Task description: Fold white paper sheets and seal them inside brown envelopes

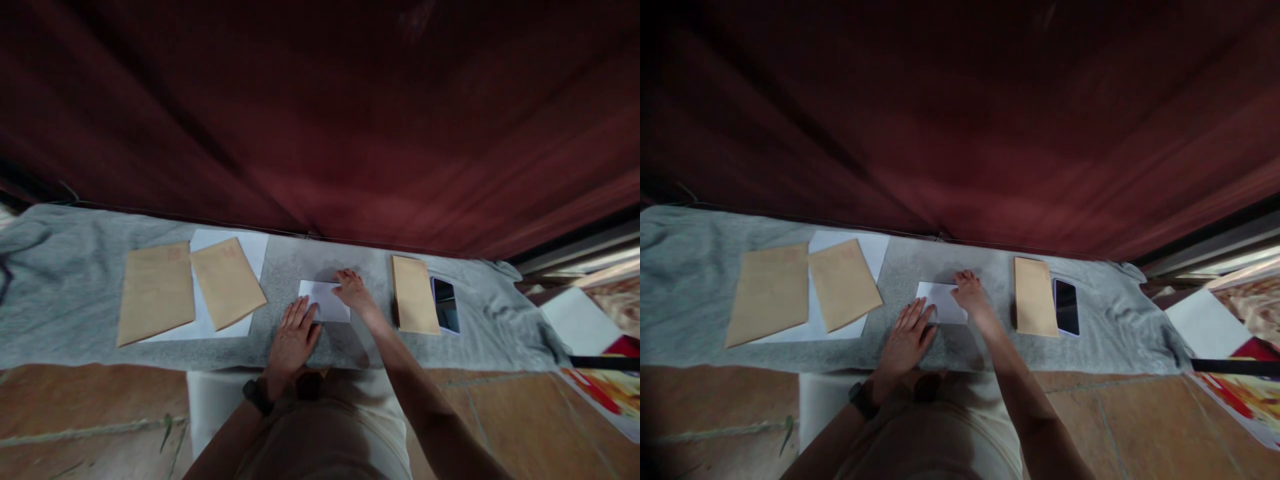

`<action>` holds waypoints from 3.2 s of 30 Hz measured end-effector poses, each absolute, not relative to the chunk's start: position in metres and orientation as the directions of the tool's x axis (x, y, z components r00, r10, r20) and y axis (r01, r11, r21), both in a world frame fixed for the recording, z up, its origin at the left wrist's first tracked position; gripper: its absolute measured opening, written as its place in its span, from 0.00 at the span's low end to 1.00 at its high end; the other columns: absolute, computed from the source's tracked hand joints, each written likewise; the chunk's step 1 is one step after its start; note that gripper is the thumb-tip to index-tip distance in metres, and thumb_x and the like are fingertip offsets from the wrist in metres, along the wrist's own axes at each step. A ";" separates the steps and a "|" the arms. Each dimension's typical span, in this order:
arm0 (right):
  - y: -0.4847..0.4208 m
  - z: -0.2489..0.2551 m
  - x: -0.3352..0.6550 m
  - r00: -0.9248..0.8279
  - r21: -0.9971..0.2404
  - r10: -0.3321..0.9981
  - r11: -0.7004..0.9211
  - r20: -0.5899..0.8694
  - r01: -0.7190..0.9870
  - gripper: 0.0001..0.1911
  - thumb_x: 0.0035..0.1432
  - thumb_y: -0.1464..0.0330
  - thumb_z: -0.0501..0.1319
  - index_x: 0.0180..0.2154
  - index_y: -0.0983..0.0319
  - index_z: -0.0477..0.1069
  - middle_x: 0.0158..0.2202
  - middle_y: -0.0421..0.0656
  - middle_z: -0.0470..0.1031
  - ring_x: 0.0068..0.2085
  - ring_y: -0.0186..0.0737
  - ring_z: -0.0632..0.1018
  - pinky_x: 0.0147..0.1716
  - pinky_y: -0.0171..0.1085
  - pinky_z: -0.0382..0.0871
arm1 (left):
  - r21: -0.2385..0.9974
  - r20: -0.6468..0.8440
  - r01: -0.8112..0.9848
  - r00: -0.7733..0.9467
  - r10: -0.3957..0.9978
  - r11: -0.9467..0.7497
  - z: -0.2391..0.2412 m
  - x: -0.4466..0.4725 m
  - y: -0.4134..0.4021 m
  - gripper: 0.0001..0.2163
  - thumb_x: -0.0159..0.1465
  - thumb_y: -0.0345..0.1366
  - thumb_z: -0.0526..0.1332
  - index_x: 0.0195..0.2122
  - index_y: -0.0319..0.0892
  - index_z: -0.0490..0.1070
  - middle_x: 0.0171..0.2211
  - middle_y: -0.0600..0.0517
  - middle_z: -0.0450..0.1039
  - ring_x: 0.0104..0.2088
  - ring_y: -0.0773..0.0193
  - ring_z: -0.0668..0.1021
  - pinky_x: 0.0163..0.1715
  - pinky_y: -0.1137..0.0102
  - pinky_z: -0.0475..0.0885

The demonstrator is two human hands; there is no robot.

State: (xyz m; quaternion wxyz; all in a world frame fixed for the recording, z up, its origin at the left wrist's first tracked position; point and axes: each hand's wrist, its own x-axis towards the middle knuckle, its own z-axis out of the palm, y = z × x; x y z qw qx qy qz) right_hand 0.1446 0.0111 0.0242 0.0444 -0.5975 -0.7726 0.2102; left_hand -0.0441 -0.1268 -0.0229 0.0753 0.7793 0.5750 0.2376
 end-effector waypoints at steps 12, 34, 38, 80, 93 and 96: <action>0.004 0.028 0.173 -0.380 -0.696 0.912 0.175 -0.151 0.697 0.10 0.63 0.70 0.59 0.38 0.59 0.80 0.35 0.39 0.82 0.37 0.38 0.80 0.38 0.33 0.70 | 0.915 0.092 0.403 -0.258 0.962 0.021 -0.020 -0.052 -0.103 0.26 0.69 0.46 0.60 0.67 0.45 0.66 0.65 0.43 0.71 0.64 0.51 0.74 0.64 0.55 0.69; -0.112 -0.022 0.126 -0.315 -0.300 0.925 0.368 0.213 0.880 0.29 0.75 0.63 0.53 0.73 0.64 0.56 0.73 0.53 0.58 0.73 0.50 0.62 0.71 0.54 0.57 | 0.876 -0.449 -0.302 -0.231 0.863 0.375 -0.009 -0.043 -0.093 0.08 0.59 0.37 0.68 0.37 0.45 0.70 0.30 0.54 0.78 0.26 0.60 0.82 0.31 0.63 0.80; -0.105 -0.026 0.133 -0.246 -0.280 0.944 0.303 0.222 0.911 0.29 0.76 0.63 0.51 0.73 0.66 0.55 0.73 0.54 0.58 0.73 0.51 0.62 0.71 0.56 0.55 | 0.872 -0.446 -0.321 -0.207 0.871 0.370 -0.008 -0.047 -0.094 0.10 0.57 0.38 0.69 0.35 0.45 0.69 0.30 0.55 0.78 0.28 0.61 0.83 0.33 0.64 0.81; -0.102 0.008 0.116 0.118 -0.951 0.988 -0.063 -0.103 -0.302 0.18 0.66 0.57 0.59 0.52 0.58 0.72 0.53 0.51 0.81 0.52 0.49 0.82 0.51 0.48 0.79 | 0.899 -0.343 -0.335 -0.140 0.929 0.282 0.006 -0.030 -0.090 0.36 0.52 0.37 0.71 0.63 0.42 0.66 0.38 0.52 0.80 0.36 0.61 0.81 0.36 0.69 0.76; -0.099 -0.013 0.150 0.015 -0.802 0.945 0.269 0.327 0.534 0.22 0.71 0.68 0.51 0.62 0.60 0.71 0.66 0.49 0.69 0.67 0.44 0.69 0.68 0.49 0.62 | 0.820 -0.109 0.561 -0.037 0.993 0.111 -0.002 -0.050 -0.070 0.38 0.62 0.30 0.59 0.74 0.37 0.51 0.30 0.54 0.73 0.30 0.61 0.76 0.37 0.65 0.73; -0.099 -0.011 0.133 -0.310 -0.579 0.900 0.434 0.306 0.690 0.24 0.73 0.69 0.49 0.67 0.61 0.67 0.70 0.48 0.65 0.71 0.43 0.64 0.71 0.49 0.59 | 0.797 -0.087 0.598 -0.018 0.996 0.081 -0.001 -0.050 -0.065 0.36 0.63 0.29 0.58 0.73 0.36 0.52 0.34 0.51 0.76 0.34 0.59 0.79 0.40 0.64 0.75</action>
